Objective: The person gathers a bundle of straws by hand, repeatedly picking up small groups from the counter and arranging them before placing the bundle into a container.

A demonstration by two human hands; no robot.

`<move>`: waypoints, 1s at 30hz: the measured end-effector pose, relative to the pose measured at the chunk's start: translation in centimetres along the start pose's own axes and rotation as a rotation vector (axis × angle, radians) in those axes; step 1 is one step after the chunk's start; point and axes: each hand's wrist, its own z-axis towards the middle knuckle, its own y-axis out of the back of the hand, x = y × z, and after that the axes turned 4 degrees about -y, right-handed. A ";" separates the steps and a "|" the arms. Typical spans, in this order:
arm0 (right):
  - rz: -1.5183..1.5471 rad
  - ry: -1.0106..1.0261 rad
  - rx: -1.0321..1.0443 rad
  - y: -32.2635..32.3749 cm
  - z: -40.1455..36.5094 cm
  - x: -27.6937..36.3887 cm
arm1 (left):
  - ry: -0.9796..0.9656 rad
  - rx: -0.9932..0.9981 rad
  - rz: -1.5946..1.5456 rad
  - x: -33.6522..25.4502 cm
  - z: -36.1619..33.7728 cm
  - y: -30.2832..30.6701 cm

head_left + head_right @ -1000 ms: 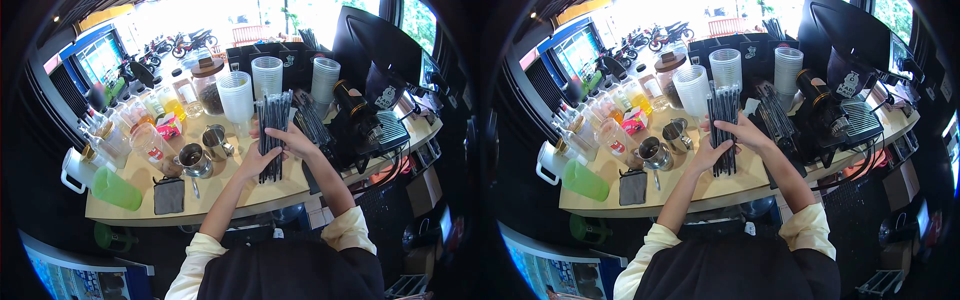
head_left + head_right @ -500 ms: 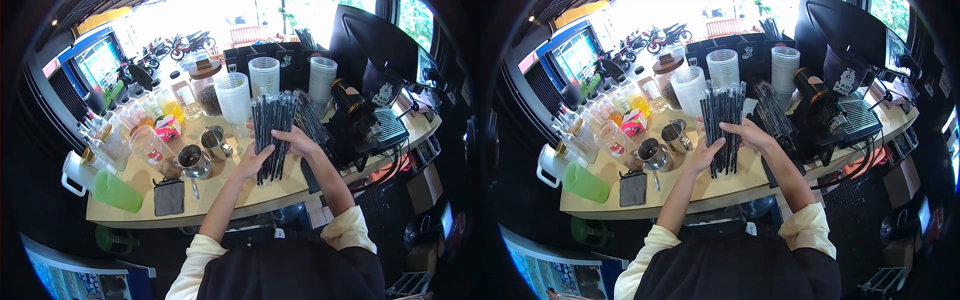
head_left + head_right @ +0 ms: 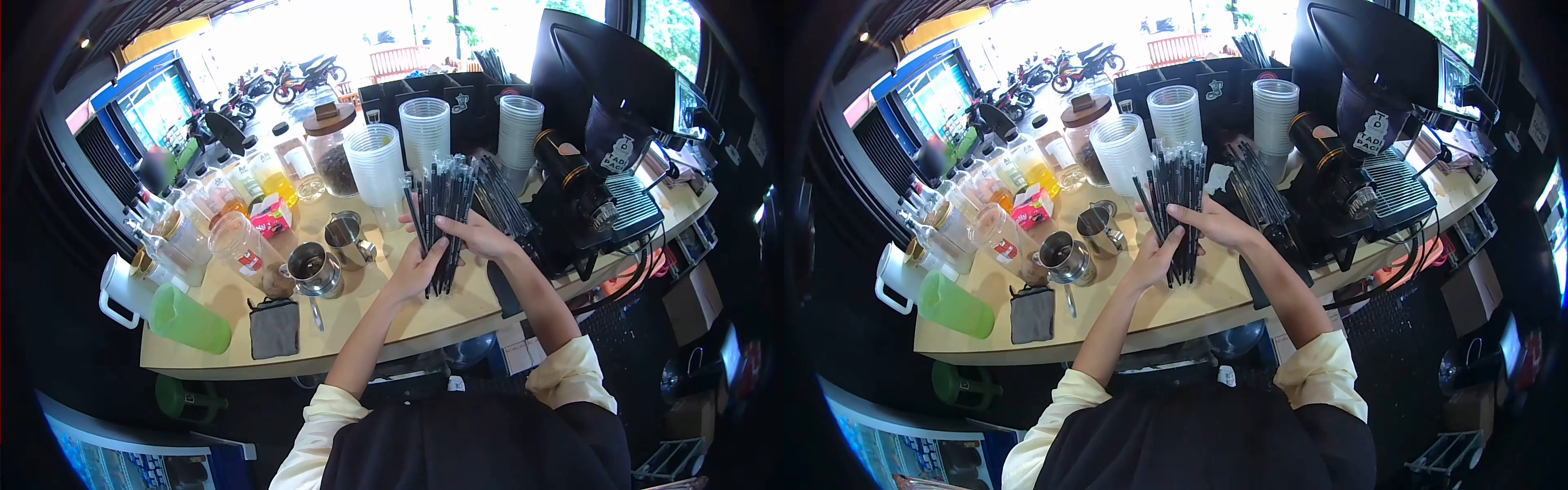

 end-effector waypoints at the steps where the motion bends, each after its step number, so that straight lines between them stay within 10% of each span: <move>1: -0.010 0.015 -0.010 -0.1 0.0 0.2 | -0.036 0.001 0.007 0.1 0.1 -0.1; 12: -0.231 0.069 -0.201 -0.1 0.5 2.2 | -0.007 -0.080 0.436 -0.6 2.4 -1.5; 14: -0.334 0.067 -0.294 -0.2 1.2 2.8 | -0.415 -0.258 0.272 -0.9 3.6 -3.0; 18: -0.219 0.130 -0.459 1.4 2.9 4.7 | -0.506 -0.167 0.773 -3.0 6.3 -2.5; 22: -0.198 0.154 -0.582 4.5 4.9 10.5 | -0.322 -0.066 0.556 -5.6 9.4 -2.0; 30: -1.107 0.524 -1.244 19.3 12.6 18.1 | -0.503 -0.156 0.869 -10.4 17.7 -0.7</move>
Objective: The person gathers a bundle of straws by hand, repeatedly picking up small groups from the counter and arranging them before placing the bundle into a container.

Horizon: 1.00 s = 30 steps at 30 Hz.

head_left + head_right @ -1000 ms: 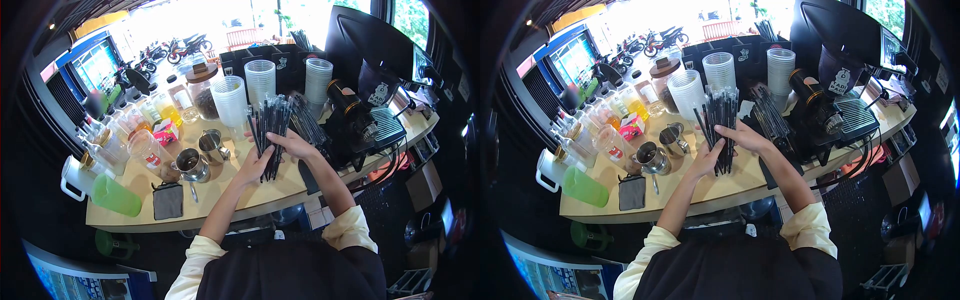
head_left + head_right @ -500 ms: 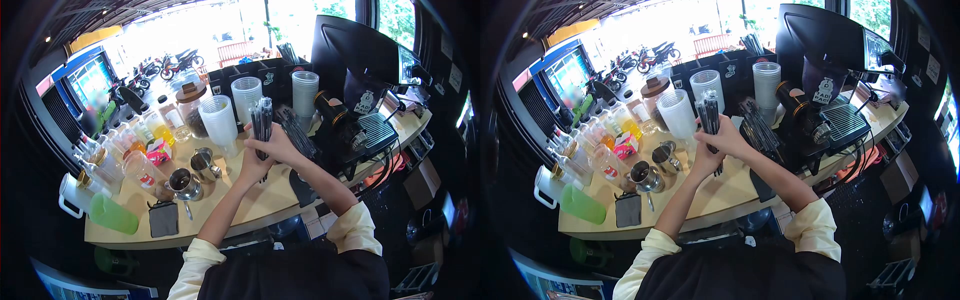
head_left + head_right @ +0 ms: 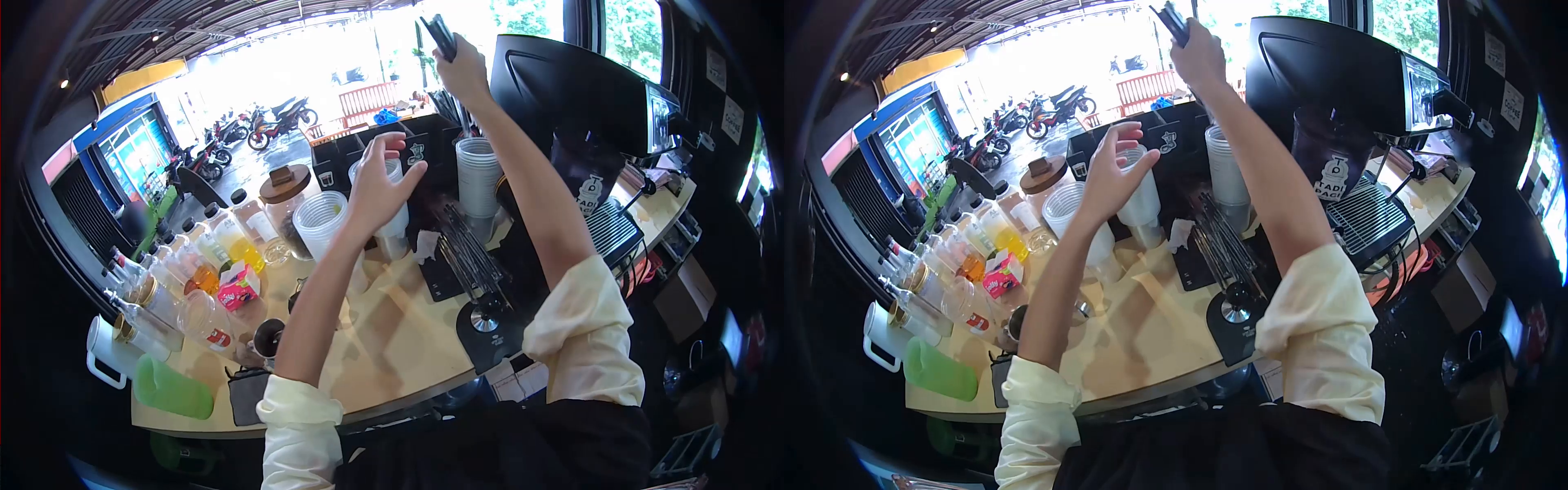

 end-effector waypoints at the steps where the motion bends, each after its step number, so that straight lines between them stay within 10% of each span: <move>1: 0.020 0.019 -0.017 -0.4 1.0 -1.2 | -0.017 0.009 0.074 0.5 1.1 -0.1; 18: -0.028 0.135 0.074 -8.8 4.9 -15.4 | -0.086 0.088 0.278 6.1 6.5 -1.0; 30: -0.079 -0.250 0.267 -9.3 6.1 -18.0 | -0.081 0.124 0.314 5.6 6.6 -0.8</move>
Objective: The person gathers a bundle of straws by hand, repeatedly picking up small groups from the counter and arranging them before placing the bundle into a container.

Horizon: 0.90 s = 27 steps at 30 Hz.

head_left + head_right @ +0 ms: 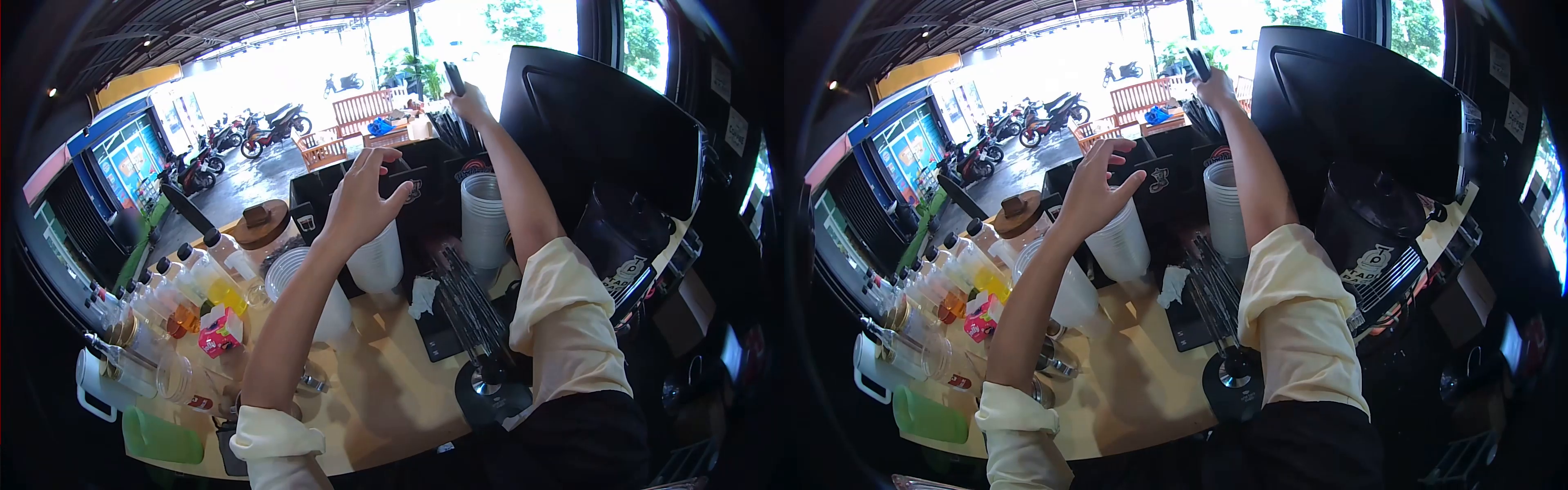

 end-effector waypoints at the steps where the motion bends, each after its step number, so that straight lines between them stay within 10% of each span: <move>1: -0.021 -0.061 0.077 -0.4 1.0 -2.0 | -0.005 0.010 -0.009 -0.1 -0.1 0.1; 5: -0.205 -0.319 0.422 0.3 0.6 -3.5 | -0.014 0.037 -0.016 -0.4 -0.2 0.3; 12: -0.663 -0.145 0.546 0.5 -1.4 -3.2 | -0.017 0.040 -0.027 -0.7 -0.3 0.4; 19: -0.540 -0.326 0.753 4.1 -1.8 1.4 | -0.037 0.039 0.027 -0.2 0.2 0.9; 22: 0.009 -0.486 0.393 3.8 -1.0 1.9 | -0.036 0.026 0.041 0.1 0.3 1.1; 24: 0.585 -0.154 0.032 1.4 -0.1 0.5 | -0.036 0.021 0.037 0.0 0.4 0.9; 27: -0.216 0.247 -0.073 2.1 -3.0 4.2 | -0.017 0.026 0.032 -0.2 0.4 1.0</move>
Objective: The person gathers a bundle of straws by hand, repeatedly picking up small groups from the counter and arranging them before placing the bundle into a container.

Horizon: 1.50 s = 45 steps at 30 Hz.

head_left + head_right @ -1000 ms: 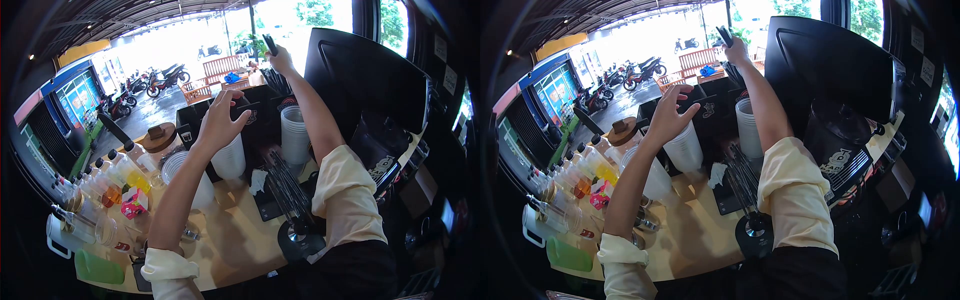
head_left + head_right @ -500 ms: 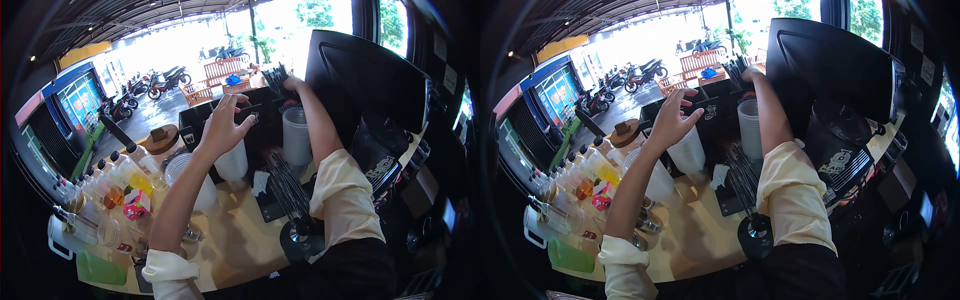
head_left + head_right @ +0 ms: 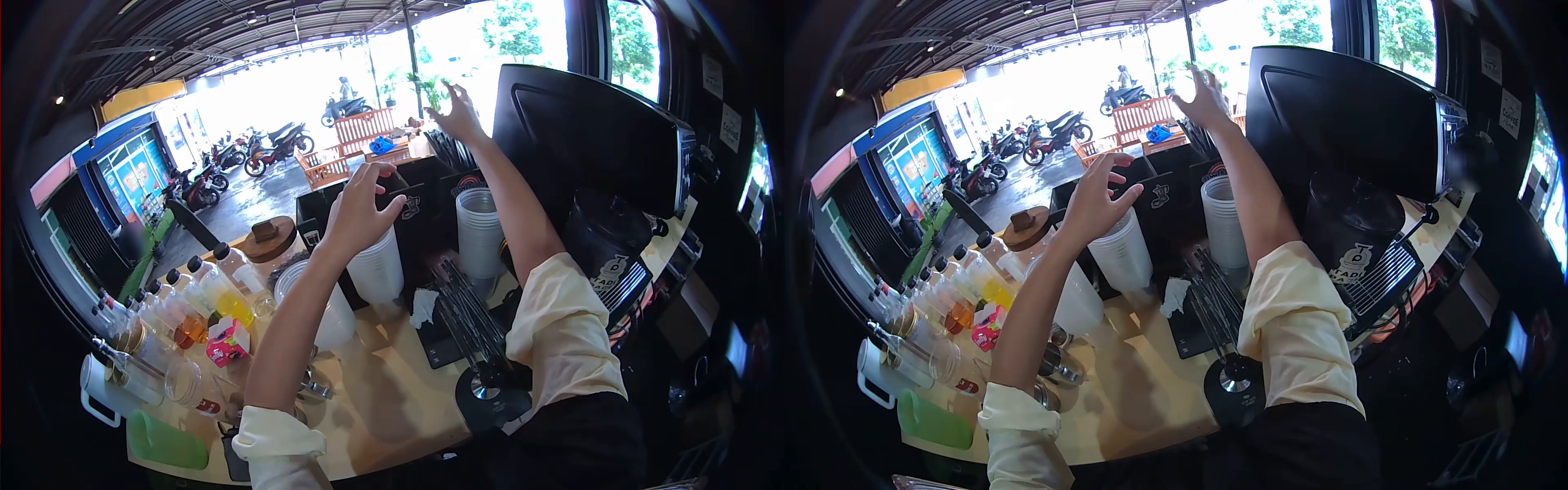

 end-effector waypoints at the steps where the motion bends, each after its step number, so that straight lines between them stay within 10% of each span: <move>1: -0.209 0.087 0.068 0.5 -0.7 0.9 | -0.003 0.000 -0.004 -0.1 0.0 0.0; 11: -0.604 -0.086 0.629 -0.6 -1.2 1.0 | -0.017 0.030 0.024 -1.5 -0.5 0.2; 17: -0.596 0.154 0.241 -1.1 -1.4 1.6 | -0.024 0.002 0.060 -1.4 -0.6 0.1; 23: -0.718 -0.120 0.610 -1.7 -1.0 1.0 | 0.002 0.001 0.050 -1.6 -1.2 0.0; 29: -0.781 -0.018 0.305 -1.6 -2.4 3.3 | -0.087 -0.089 0.162 -1.3 -2.0 -0.7; 45: -0.061 0.333 0.211 7.3 -14.3 16.5 | -0.059 -0.029 -0.011 -6.9 -11.0 2.1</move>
